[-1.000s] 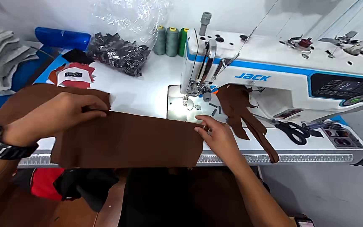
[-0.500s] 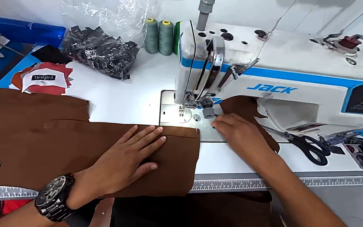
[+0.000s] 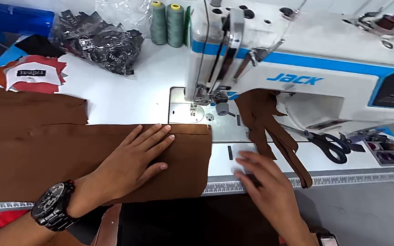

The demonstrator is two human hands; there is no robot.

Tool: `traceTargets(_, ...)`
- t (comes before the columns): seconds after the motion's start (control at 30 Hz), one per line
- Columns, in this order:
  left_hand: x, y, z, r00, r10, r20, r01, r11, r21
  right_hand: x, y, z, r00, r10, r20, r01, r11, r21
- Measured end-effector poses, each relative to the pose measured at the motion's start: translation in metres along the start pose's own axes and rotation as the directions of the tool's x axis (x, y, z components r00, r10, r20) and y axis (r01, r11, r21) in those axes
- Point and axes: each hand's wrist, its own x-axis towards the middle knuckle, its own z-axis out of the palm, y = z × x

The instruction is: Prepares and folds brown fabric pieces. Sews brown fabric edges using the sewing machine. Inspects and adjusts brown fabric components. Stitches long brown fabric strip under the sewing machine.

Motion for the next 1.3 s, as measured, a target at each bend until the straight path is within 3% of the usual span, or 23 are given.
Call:
traceTargets(0.1,0.003,0.006,-0.004,0.999,0.001,-0.047,0.0,1.0,0.012,0.017,-0.001,0.003,0.998,0.047,0.038,-0.045,0.998,-0.051)
traceTargets(0.2,0.003,0.014,-0.015,0.994,0.035,-0.101,-0.031,0.999,0.035,0.018,-0.007,0.005,0.986,-0.061,0.156,0.078,0.991,-0.105)
traceTargets(0.3,-0.005,0.02,-0.028,0.991,0.05,-0.121,-0.048,0.999,0.019,-0.002,-0.01,0.003,0.979,-0.125,0.164,0.141,0.986,-0.088)
traceTargets(0.43,-0.008,0.028,-0.032,0.986,0.071,-0.151,-0.073,0.997,-0.008,-0.009,-0.009,0.002,0.999,-0.012,0.038,0.012,1.0,0.0)
traceTargets(0.53,-0.002,0.036,-0.035,0.979,0.104,-0.177,-0.11,0.994,-0.024,0.003,-0.014,0.002,0.997,0.081,0.019,-0.08,0.994,-0.079)
traceTargets(0.67,0.003,0.046,-0.04,0.975,0.122,-0.188,-0.131,0.991,-0.035,0.008,-0.026,-0.002,0.993,0.0,0.121,0.025,0.979,-0.201)
traceTargets(0.77,-0.001,0.05,-0.038,0.97,0.112,-0.216,-0.131,0.989,-0.073,-0.006,-0.021,-0.006,0.985,-0.063,0.158,0.083,0.989,-0.121)
traceTargets(0.87,-0.007,0.058,-0.03,0.961,0.062,-0.269,-0.109,0.98,-0.164,-0.018,-0.014,0.0,0.996,-0.085,0.031,0.086,0.996,-0.027)
traceTargets(0.93,-0.007,0.069,-0.021,0.953,0.007,-0.302,-0.092,0.959,-0.267,-0.019,-0.019,0.005,0.998,0.01,-0.061,-0.006,0.997,0.072)
traceTargets(1.0,-0.001,0.084,-0.01,0.937,-0.074,-0.342,-0.074,0.913,-0.402,-0.011,-0.033,0.007,0.967,0.244,-0.071,-0.205,0.912,0.354)
traceTargets(1.07,0.008,0.101,-0.002,0.918,-0.155,-0.366,-0.08,0.83,-0.553,-0.001,-0.051,0.006,0.909,0.414,0.052,-0.353,0.696,0.626)
traceTargets(1.17,0.019,0.117,-0.001,0.883,-0.21,-0.42,-0.143,0.731,-0.667,0.01,-0.071,0.009,0.864,0.434,0.257,-0.445,0.417,0.793)
traceTargets(1.3,0.022,0.115,-0.008,0.849,-0.139,-0.511,-0.172,0.841,-0.514,0.018,-0.081,0.01,0.814,0.406,0.416,-0.523,0.198,0.829)
